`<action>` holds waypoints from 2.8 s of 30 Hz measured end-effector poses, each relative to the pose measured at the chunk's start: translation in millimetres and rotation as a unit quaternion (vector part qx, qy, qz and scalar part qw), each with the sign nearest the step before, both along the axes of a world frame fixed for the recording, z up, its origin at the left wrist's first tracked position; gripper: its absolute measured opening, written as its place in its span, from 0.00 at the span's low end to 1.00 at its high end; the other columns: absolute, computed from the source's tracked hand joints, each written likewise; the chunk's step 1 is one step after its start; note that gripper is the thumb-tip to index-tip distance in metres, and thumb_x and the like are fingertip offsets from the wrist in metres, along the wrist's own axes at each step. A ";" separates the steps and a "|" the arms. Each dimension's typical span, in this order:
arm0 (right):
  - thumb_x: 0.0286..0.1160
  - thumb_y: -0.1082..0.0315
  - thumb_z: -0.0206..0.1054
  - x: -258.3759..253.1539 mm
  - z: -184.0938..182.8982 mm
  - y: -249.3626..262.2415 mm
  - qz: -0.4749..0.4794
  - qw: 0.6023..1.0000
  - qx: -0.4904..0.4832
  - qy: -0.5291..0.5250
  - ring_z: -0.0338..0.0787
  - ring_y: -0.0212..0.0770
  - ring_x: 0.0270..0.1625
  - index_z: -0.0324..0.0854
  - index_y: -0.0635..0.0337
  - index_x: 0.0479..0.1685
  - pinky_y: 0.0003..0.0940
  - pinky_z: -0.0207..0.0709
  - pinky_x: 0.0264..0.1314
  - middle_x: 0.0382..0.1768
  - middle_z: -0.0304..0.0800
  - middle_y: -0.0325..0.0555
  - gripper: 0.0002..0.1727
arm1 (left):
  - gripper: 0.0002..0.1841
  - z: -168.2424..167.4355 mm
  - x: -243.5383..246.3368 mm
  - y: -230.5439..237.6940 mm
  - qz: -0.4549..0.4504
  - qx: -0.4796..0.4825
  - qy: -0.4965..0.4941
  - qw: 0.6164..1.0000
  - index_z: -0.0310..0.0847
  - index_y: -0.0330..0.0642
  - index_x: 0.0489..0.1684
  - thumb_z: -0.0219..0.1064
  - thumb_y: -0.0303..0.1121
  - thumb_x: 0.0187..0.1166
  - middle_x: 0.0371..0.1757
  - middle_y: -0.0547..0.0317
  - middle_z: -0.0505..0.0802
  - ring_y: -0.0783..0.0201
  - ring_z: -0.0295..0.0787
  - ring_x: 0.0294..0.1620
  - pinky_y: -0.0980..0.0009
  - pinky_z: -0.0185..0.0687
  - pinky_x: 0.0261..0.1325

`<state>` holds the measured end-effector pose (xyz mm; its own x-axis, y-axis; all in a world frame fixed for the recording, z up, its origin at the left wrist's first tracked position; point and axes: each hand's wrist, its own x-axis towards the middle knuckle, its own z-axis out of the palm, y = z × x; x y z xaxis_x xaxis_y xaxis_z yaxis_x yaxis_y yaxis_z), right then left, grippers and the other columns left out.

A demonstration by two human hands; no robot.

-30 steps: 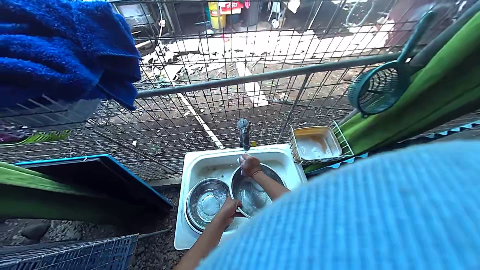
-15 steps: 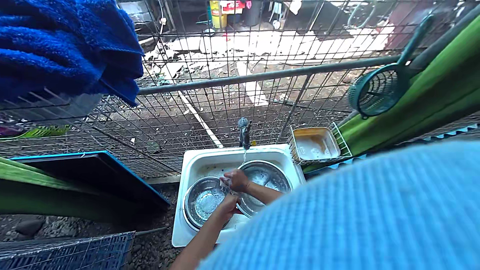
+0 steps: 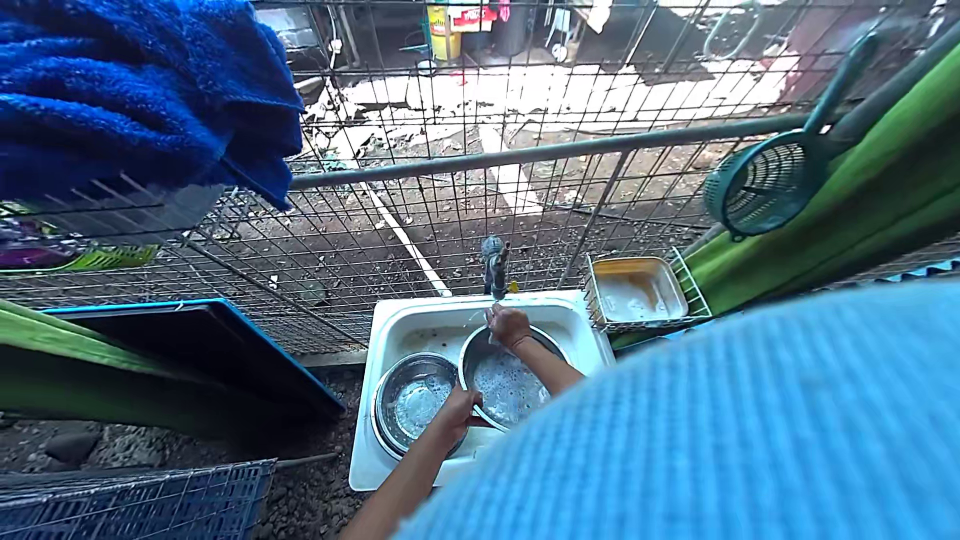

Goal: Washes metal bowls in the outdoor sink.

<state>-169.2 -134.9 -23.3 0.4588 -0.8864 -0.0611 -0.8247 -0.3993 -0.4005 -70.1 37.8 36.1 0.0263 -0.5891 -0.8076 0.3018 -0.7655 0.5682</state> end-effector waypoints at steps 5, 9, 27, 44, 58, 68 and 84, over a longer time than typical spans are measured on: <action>0.86 0.59 0.59 21.2 3.5 47.2 0.167 0.974 -0.055 -0.139 0.95 0.60 0.42 0.86 0.71 0.27 0.58 0.83 0.53 0.29 0.92 0.61 0.24 | 0.21 -29.0 3.4 -10.4 -0.028 -0.032 0.068 0.997 0.63 0.36 0.69 0.54 0.15 0.78 0.38 0.49 0.86 0.57 0.88 0.32 0.59 0.87 0.35; 0.87 0.56 0.61 0.0 -18.7 27.1 0.034 0.983 -0.150 -0.105 0.88 0.66 0.68 0.89 0.75 0.51 0.71 0.64 0.81 0.57 0.92 0.68 0.24 | 0.36 29.9 -2.8 -9.6 -0.011 -0.024 0.042 0.999 0.38 0.42 0.91 0.48 0.14 0.83 0.62 0.34 0.79 0.48 0.86 0.50 0.53 0.87 0.44; 0.88 0.55 0.54 -37.4 -48.4 40.9 0.207 0.969 0.075 0.113 0.35 0.57 0.98 0.62 0.55 0.92 0.72 0.21 0.93 0.95 0.51 0.48 0.33 | 0.28 -57.1 27.9 -14.1 0.139 -0.112 -0.064 0.982 0.53 0.39 0.90 0.45 0.44 0.96 0.74 0.33 0.81 0.48 0.83 0.67 0.52 0.78 0.68; 0.94 0.47 0.47 20.5 -7.3 43.0 -0.092 0.950 0.289 -0.069 0.85 0.65 0.71 0.85 0.72 0.60 0.65 0.73 0.75 0.63 0.87 0.70 0.33 | 0.30 -85.0 5.7 -18.4 0.209 -0.157 -0.075 0.962 0.46 0.40 0.94 0.43 0.43 0.96 0.88 0.38 0.68 0.48 0.67 0.86 0.50 0.61 0.86; 0.91 0.44 0.48 -3.6 -35.9 54.6 0.080 0.980 0.179 0.034 0.30 0.65 0.97 0.53 0.65 0.93 0.67 0.25 0.96 0.96 0.31 0.63 0.41 | 0.27 -64.0 9.1 -24.8 0.214 -0.164 -0.042 0.962 0.55 0.38 0.90 0.44 0.42 0.96 0.75 0.37 0.81 0.52 0.82 0.70 0.53 0.76 0.73; 0.81 0.76 0.60 -42.5 -51.8 42.4 0.113 0.989 0.094 0.014 0.78 0.63 0.80 0.89 0.70 0.56 0.58 0.68 0.84 0.74 0.82 0.65 0.14 | 0.29 -65.0 19.3 -22.0 0.221 -0.131 -0.028 0.966 0.50 0.45 0.93 0.45 0.44 0.96 0.82 0.38 0.75 0.48 0.76 0.77 0.48 0.72 0.77; 0.78 0.71 0.67 2.0 4.3 92.6 0.145 0.955 0.256 0.024 0.86 0.65 0.69 0.84 0.72 0.62 0.65 0.74 0.75 0.62 0.89 0.67 0.18 | 0.38 -78.3 9.8 -50.8 0.214 -0.142 -0.051 0.965 0.30 0.59 0.97 0.52 0.36 0.92 0.89 0.36 0.63 0.43 0.71 0.78 0.43 0.72 0.71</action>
